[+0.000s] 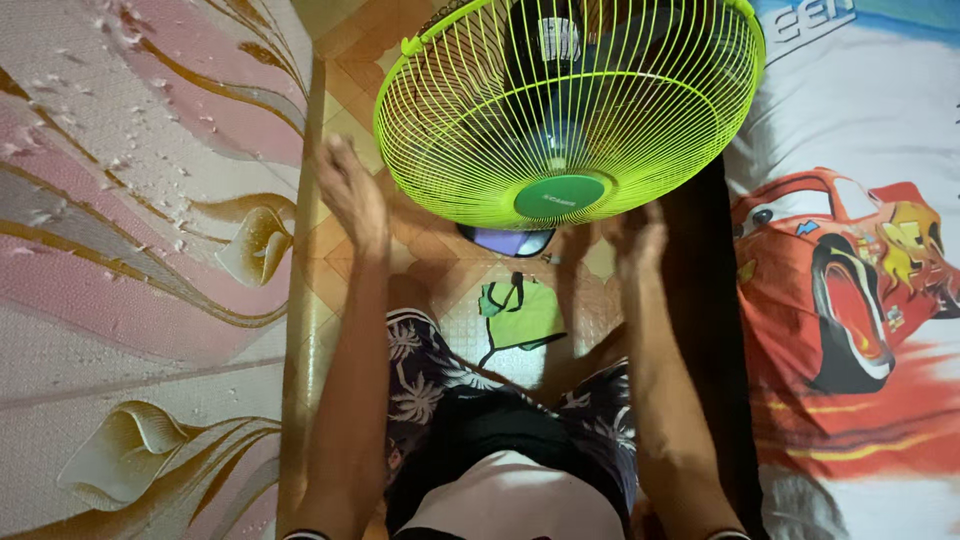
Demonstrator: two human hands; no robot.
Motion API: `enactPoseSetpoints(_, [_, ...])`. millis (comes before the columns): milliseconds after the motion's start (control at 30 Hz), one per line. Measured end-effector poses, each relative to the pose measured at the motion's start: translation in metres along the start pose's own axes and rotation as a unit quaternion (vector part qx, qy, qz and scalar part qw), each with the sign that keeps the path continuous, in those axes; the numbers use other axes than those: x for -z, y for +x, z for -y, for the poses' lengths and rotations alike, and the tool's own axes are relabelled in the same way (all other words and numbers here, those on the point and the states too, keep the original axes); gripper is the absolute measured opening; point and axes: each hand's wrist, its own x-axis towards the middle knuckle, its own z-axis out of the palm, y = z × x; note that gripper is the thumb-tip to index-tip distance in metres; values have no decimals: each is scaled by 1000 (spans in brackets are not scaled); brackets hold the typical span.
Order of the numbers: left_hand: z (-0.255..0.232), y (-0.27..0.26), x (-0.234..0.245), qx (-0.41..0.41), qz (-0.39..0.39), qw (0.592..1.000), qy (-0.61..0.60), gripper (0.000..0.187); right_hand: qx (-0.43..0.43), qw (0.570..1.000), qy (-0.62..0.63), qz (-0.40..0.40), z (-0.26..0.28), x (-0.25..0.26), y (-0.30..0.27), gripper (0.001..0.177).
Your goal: The person disassembles a small green table fan, removes the front grille and fan blades, and wipes the blades with a green cloth. The person then reassembles the fan components.
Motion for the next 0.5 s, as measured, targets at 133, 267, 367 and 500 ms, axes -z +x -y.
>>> enactPoseSetpoints(133, [-104,16,19,-110,104,988,-5,62,76,989,37,122,65,0,-4,68])
enactPoseSetpoints(267, [-163,16,17,-200,208,957,25,60,109,984,3,143,91,9,9,74])
enactPoseSetpoints(367, [-167,12,5,-259,196,944,64,55,132,984,-35,112,85,12,5,68])
enactPoseSetpoints(500, [-147,31,-12,-237,181,950,87,44,110,988,-56,92,82,20,-11,53])
